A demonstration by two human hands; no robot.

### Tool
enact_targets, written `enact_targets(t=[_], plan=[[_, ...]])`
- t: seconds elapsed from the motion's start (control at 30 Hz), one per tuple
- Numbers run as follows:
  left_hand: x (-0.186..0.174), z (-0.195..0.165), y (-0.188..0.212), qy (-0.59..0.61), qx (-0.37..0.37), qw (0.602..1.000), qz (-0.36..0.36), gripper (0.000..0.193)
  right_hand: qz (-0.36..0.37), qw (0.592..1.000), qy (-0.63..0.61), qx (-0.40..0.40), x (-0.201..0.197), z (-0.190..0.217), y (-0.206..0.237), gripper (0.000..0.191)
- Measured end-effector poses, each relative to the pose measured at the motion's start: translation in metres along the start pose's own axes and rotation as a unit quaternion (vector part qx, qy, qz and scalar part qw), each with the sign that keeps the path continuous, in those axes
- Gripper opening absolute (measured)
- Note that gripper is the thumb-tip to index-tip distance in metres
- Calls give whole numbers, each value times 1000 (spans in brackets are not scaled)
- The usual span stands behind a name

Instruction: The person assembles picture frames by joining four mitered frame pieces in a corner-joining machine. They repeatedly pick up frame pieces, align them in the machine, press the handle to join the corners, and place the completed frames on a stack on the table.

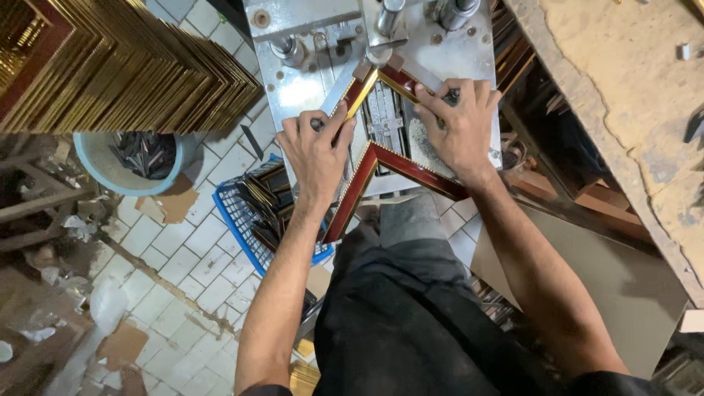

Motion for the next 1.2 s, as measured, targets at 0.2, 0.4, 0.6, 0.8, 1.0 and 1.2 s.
enact_targets(t=[0.2, 0.4, 0.6, 0.8, 1.0, 1.2], plan=[[2, 1, 2, 22, -18, 1000, -2, 24, -5, 1000, -3, 13, 6, -6, -1, 25], [-9, -8, -8, 3, 2, 1000, -13, 25, -42, 999, 17, -29, -5, 8, -11, 24], [6, -81, 35, 77, 269, 957, 77, 43, -31, 975, 175, -130, -32, 51, -1, 30], [-15, -50, 87, 78, 234, 964, 101, 31, 58, 960, 151, -229, -38, 63, 19, 44], [-45, 15, 56, -44, -45, 997, 33, 25, 91, 992, 71, -52, -48, -2, 31, 29], [-4, -2, 2, 31, -54, 998, -18, 26, -15, 1000, -2, -9, -1, -10, 9, 25]])
Point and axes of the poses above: each hand's wrist, its own y-axis away from the middle knuckle, its own x-axis out of the palm, z = x × y, the point moved 8 cm from there along -y, towards the middle knuckle, and after that the axes turned 10 degrees about -z, right-handed, at the moved point
